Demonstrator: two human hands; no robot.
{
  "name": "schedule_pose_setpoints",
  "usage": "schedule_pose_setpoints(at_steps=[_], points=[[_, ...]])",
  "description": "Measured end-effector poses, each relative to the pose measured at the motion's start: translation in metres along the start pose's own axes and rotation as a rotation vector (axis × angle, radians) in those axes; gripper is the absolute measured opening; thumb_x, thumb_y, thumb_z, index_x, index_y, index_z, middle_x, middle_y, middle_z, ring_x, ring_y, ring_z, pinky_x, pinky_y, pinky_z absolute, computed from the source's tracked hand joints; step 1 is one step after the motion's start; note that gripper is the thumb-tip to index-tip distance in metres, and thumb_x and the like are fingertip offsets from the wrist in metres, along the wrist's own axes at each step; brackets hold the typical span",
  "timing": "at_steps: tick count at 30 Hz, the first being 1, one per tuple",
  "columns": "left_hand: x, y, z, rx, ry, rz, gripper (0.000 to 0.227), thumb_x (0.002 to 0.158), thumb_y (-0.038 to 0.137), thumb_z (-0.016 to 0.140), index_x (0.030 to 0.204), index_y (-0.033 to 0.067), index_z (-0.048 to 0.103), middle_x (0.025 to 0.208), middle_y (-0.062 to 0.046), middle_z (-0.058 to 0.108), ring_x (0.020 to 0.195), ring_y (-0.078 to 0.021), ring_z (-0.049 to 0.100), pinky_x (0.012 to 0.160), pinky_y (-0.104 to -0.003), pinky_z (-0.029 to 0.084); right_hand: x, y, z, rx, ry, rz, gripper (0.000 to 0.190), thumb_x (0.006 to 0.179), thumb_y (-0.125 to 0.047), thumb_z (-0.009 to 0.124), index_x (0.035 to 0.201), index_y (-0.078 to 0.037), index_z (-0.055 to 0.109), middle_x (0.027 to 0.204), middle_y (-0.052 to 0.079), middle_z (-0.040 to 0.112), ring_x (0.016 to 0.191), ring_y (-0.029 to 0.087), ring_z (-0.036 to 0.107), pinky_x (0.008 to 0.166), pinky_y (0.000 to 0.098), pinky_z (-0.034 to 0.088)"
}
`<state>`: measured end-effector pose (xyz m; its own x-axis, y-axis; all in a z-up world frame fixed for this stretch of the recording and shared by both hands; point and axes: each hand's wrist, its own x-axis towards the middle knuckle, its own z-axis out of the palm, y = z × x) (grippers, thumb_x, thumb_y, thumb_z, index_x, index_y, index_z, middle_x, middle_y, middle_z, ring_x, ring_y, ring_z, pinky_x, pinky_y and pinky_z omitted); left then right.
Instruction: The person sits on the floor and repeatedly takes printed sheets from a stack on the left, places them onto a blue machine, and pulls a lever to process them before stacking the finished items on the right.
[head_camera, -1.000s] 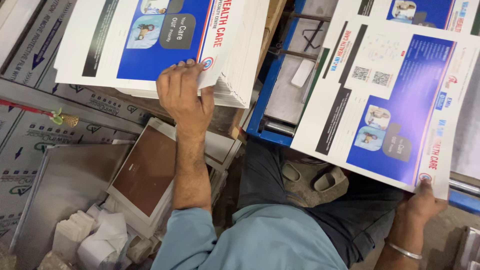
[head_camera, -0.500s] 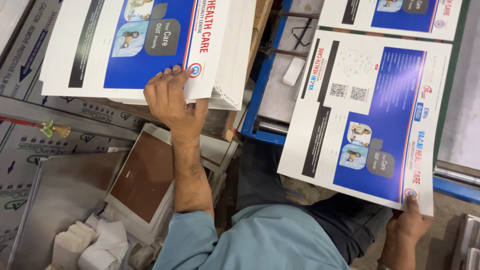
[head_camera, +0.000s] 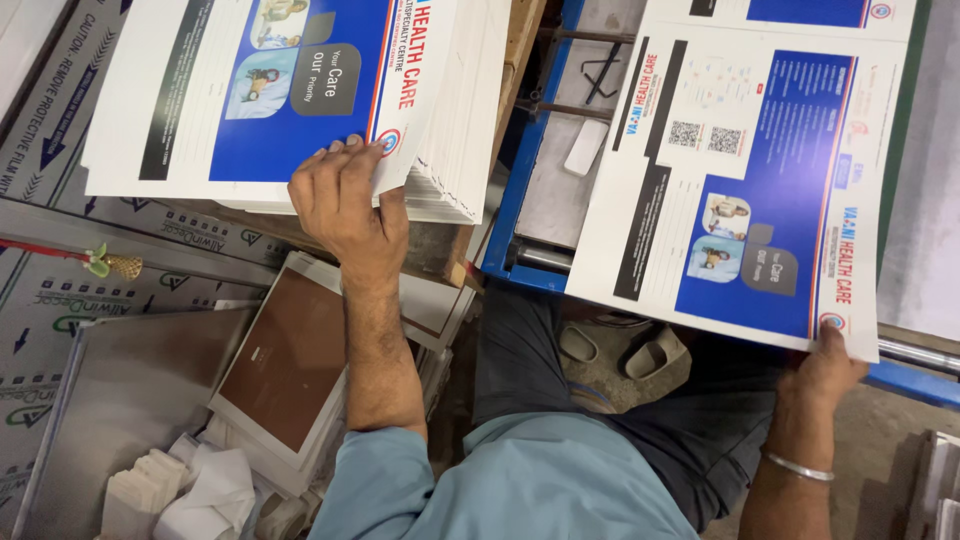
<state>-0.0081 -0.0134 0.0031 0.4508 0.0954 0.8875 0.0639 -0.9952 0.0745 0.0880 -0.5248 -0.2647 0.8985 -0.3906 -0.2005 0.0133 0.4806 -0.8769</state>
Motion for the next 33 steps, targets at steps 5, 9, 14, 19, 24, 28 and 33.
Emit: schedule_pose_setpoints(at_steps=[5,9,14,19,24,28,33], points=[[-0.001,0.0,0.0,-0.009,-0.001,0.02,0.03,0.101,0.032,0.067,0.114,0.0063,0.073,0.113,-0.009,0.071,0.111,-0.0297,0.062,0.106,-0.047,0.049,0.007,-0.007,0.013,0.02,-0.055,0.115,0.036,0.11,-0.003,0.053,0.145,0.004,0.051,0.131,0.02,0.068,0.108,0.03,0.073,0.079,0.0374,0.063],[0.001,-0.001,-0.006,0.011,-0.022,0.054,0.029,0.099,0.029,0.07,0.116,0.0054,0.071,0.115,-0.01,0.07,0.112,-0.0308,0.061,0.106,-0.048,0.049,-0.001,-0.017,0.009,-0.079,-0.099,0.205,0.031,0.111,-0.013,0.053,0.138,0.004,0.05,0.123,0.019,0.068,0.102,0.033,0.076,0.082,0.0426,0.07],[0.008,0.001,-0.016,0.017,-0.094,0.107,0.031,0.096,0.023,0.076,0.12,0.0039,0.07,0.118,-0.012,0.067,0.112,-0.0322,0.06,0.105,-0.047,0.05,-0.013,-0.018,-0.001,-0.145,-0.121,0.17,0.031,0.118,-0.014,0.057,0.135,0.011,0.048,0.121,0.024,0.067,0.106,0.037,0.074,0.089,0.0436,0.066],[0.024,0.0,-0.045,-0.01,-0.28,0.166,0.036,0.097,0.021,0.074,0.128,0.0044,0.07,0.124,-0.012,0.068,0.118,-0.0324,0.061,0.107,-0.046,0.049,-0.031,-0.017,0.004,-0.122,-0.136,0.208,0.032,0.115,-0.015,0.057,0.137,0.008,0.051,0.118,0.025,0.067,0.105,0.037,0.072,0.089,0.0433,0.066],[0.055,-0.018,-0.065,-0.231,-0.424,-0.001,0.032,0.097,0.01,0.069,0.128,0.0061,0.073,0.117,-0.013,0.071,0.106,-0.0318,0.064,0.095,-0.046,0.051,-0.044,-0.027,0.041,-0.077,-0.329,0.227,0.035,0.117,-0.014,0.055,0.142,0.01,0.05,0.125,0.026,0.065,0.111,0.036,0.07,0.093,0.0432,0.062],[0.057,0.001,-0.048,-0.184,-0.16,0.088,0.027,0.1,0.009,0.071,0.126,0.0042,0.072,0.11,-0.013,0.067,0.106,-0.0321,0.063,0.098,-0.047,0.049,-0.072,-0.052,0.103,-0.05,-0.556,0.23,0.038,0.111,-0.014,0.052,0.142,0.008,0.05,0.129,0.026,0.063,0.113,0.037,0.07,0.096,0.0439,0.061],[0.022,0.104,-0.03,-0.089,-0.455,0.423,0.042,0.086,0.013,0.069,0.124,-0.0035,0.065,0.12,-0.016,0.065,0.112,-0.0293,0.061,0.117,-0.056,0.038,-0.121,-0.08,0.181,0.157,-1.099,0.237,0.047,0.107,-0.02,0.056,0.149,0.0,0.047,0.138,0.021,0.063,0.125,0.035,0.066,0.101,0.0464,0.061]])
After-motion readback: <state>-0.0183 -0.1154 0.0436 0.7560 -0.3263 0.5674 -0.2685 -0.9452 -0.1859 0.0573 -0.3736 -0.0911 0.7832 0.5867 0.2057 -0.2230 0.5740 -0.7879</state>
